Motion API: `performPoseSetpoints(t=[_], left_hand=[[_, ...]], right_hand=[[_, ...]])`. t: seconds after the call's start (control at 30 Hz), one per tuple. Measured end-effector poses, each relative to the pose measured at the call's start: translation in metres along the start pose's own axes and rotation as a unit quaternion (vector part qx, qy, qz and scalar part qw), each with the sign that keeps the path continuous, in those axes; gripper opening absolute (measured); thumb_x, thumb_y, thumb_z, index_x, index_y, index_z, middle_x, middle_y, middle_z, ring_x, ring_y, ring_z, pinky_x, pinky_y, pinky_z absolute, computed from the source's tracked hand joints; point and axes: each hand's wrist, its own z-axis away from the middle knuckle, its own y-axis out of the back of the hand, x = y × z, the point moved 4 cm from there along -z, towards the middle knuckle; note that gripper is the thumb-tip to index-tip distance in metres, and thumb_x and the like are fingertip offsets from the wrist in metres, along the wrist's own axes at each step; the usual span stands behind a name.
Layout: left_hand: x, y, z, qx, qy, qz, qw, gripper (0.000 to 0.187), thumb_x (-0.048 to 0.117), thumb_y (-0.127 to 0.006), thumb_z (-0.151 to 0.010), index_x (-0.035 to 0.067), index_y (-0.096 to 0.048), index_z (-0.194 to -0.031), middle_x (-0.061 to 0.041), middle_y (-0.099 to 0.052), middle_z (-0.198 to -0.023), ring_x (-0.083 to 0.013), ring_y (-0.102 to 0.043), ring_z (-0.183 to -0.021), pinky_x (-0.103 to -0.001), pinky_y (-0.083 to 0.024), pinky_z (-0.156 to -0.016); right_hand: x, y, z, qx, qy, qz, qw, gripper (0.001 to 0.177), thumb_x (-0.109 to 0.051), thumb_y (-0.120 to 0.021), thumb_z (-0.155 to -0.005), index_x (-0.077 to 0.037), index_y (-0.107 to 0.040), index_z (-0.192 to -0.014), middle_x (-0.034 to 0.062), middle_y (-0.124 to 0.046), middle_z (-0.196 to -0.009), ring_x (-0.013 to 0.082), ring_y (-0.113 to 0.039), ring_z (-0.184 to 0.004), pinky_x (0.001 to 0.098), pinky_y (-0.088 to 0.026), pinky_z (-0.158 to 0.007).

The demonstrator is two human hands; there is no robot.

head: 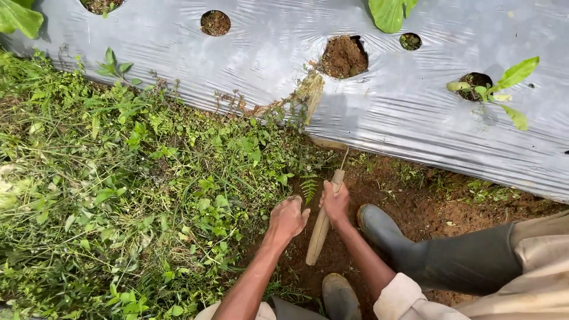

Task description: The person weeds a garden bed by hand and with a hoe. They first pull weeds from around leafy green plants growing through a plastic mulch sheet, then use a hoe to scrape and remove weeds from the soil between the mulched rows.

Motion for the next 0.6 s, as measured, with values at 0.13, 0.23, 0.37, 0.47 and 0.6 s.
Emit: performPoseSetpoints(t=[0.13, 0.23, 0.37, 0.47, 0.6], left_hand=[[0.009, 0.0, -0.008, -0.044, 0.014, 0.014, 0.999, 0.058, 0.04, -0.052, -0.101, 0.002, -0.052, -0.145, -0.023, -0.06, -0.139, -0.0361, -0.054, -0.135, -0.05, -0.044, -0.112], [0.019, 0.008, -0.011, -0.025, 0.019, 0.027, 0.999, 0.055, 0.038, -0.053, -0.101, 0.002, -0.055, -0.143, -0.025, -0.061, -0.137, -0.0381, -0.057, -0.131, -0.052, -0.047, -0.108], [0.043, 0.039, -0.015, 0.049, 0.035, 0.106, 0.993, 0.053, 0.033, -0.057, -0.1, -0.001, -0.055, -0.14, -0.029, -0.06, -0.135, -0.0457, -0.06, -0.125, -0.058, -0.054, -0.099], [0.041, 0.039, -0.021, 0.13, 0.054, 0.183, 0.973, 0.051, 0.024, -0.059, -0.098, -0.001, -0.05, -0.142, -0.032, -0.057, -0.134, -0.0493, -0.063, -0.118, -0.053, -0.064, -0.08], [0.06, 0.063, -0.014, 0.191, -0.044, 0.096, 0.976, 0.054, 0.008, -0.056, -0.095, 0.003, -0.045, -0.148, -0.031, -0.048, -0.141, -0.0525, -0.06, -0.12, -0.058, -0.063, -0.084]], right_hand=[[-0.006, -0.003, 0.012, 0.029, -0.055, -0.033, 0.998, 0.017, -0.016, -0.06, -0.097, -0.007, -0.051, -0.086, 0.0068, -0.052, -0.054, 0.0166, -0.054, -0.041, 0.0334, -0.051, -0.039], [-0.013, 0.002, -0.003, 0.026, -0.03, -0.021, 0.999, 0.017, -0.013, -0.06, -0.097, -0.007, -0.051, -0.084, 0.0072, -0.053, -0.053, 0.0164, -0.055, -0.042, 0.0331, -0.05, -0.039], [-0.021, 0.003, -0.017, 0.044, 0.01, -0.015, 0.999, 0.016, -0.011, -0.058, -0.097, -0.008, -0.052, -0.082, 0.0049, -0.053, -0.052, 0.015, -0.055, -0.041, 0.0314, -0.05, -0.039], [-0.007, -0.002, 0.011, 0.011, -0.041, 0.04, 0.998, 0.008, -0.012, -0.058, -0.1, -0.007, -0.057, -0.093, 0.0055, -0.06, -0.061, 0.0151, -0.058, -0.047, 0.0273, -0.054, -0.042], [0.047, 0.003, 0.019, -0.037, -0.069, 0.051, 0.996, 0.009, -0.01, -0.062, -0.098, -0.004, -0.06, -0.092, 0.0079, -0.062, -0.058, 0.0164, -0.058, -0.044, 0.0282, -0.051, -0.04]])
